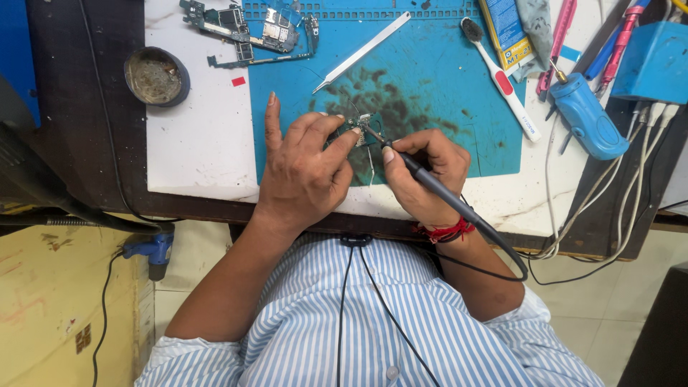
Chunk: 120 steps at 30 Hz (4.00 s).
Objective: The person solders components on a green circuit board at a repair workbench, holding the board steady with one hand while applying a soldering iron to its contacts with the other. They reposition the board and continue soldering different points, with a disassembled phone frame and assorted tools on the bench.
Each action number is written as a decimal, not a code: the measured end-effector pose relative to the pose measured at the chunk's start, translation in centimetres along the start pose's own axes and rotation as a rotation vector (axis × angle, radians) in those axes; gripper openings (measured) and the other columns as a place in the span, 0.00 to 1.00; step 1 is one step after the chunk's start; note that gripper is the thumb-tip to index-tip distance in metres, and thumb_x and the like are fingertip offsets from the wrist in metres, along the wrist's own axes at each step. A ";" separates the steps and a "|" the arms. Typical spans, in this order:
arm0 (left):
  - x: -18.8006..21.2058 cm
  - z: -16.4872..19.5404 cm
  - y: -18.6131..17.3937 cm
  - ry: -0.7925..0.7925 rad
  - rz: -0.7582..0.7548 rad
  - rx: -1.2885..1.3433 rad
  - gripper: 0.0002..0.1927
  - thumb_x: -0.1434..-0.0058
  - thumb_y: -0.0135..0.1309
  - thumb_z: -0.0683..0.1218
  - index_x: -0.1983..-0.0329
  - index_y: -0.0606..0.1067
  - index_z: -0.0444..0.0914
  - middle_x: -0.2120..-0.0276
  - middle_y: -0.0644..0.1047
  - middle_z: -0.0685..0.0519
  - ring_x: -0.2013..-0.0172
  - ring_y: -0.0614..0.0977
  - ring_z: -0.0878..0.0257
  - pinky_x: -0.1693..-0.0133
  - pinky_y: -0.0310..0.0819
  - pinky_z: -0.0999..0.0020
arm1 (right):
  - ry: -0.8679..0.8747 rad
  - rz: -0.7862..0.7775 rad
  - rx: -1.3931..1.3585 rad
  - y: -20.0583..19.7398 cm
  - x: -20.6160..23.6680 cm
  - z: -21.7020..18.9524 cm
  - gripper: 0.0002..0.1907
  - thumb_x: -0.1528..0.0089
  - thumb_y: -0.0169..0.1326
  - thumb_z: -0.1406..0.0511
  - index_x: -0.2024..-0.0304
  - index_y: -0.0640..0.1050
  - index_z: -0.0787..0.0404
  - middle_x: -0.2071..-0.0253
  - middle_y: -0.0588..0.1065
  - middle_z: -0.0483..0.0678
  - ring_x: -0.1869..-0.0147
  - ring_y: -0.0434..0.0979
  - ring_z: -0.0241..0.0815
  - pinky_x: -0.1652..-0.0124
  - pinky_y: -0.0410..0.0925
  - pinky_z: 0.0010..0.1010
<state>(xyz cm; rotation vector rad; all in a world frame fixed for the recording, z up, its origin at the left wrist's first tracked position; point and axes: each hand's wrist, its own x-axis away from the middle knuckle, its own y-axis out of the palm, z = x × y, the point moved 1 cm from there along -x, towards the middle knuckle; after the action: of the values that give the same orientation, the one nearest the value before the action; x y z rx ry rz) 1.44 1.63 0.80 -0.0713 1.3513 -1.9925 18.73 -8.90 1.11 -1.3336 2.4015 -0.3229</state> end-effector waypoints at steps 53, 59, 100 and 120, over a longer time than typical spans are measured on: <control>0.1 -0.1 0.2 -0.006 -0.008 -0.005 0.16 0.38 0.57 0.44 0.47 0.81 0.43 0.48 0.77 0.52 0.42 0.77 0.56 0.26 0.31 0.39 | -0.022 -0.008 0.003 0.0 0.0 0.1 0.06 0.37 0.62 0.73 0.63 0.76 0.66 0.74 0.76 0.45 0.72 0.73 0.28 0.71 0.64 0.21; 0.1 -0.1 0.2 -0.002 -0.007 -0.004 0.15 0.38 0.57 0.44 0.47 0.81 0.43 0.48 0.77 0.52 0.42 0.77 0.57 0.26 0.30 0.39 | -0.005 -0.007 0.004 0.0 0.0 0.1 0.06 0.37 0.62 0.72 0.63 0.76 0.66 0.74 0.77 0.45 0.72 0.73 0.27 0.71 0.64 0.21; 0.0 -0.1 0.1 -0.009 -0.013 -0.004 0.15 0.38 0.57 0.44 0.48 0.81 0.43 0.48 0.78 0.52 0.43 0.77 0.56 0.26 0.31 0.39 | 0.002 0.002 -0.024 0.0 0.1 0.2 0.06 0.37 0.62 0.73 0.63 0.76 0.66 0.73 0.77 0.45 0.71 0.73 0.28 0.70 0.64 0.21; 0.1 0.0 0.0 -0.014 -0.017 0.000 0.15 0.38 0.57 0.44 0.47 0.81 0.44 0.48 0.77 0.52 0.42 0.77 0.56 0.26 0.31 0.38 | 0.004 -0.009 -0.007 0.0 0.1 0.2 0.06 0.37 0.62 0.73 0.63 0.76 0.66 0.74 0.76 0.45 0.72 0.72 0.28 0.71 0.63 0.21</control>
<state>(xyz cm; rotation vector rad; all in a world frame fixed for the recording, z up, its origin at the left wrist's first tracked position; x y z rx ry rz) 1.38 1.57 0.75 -0.0975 1.3461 -2.0022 18.82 -8.99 0.93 -1.3476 2.4024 -0.3201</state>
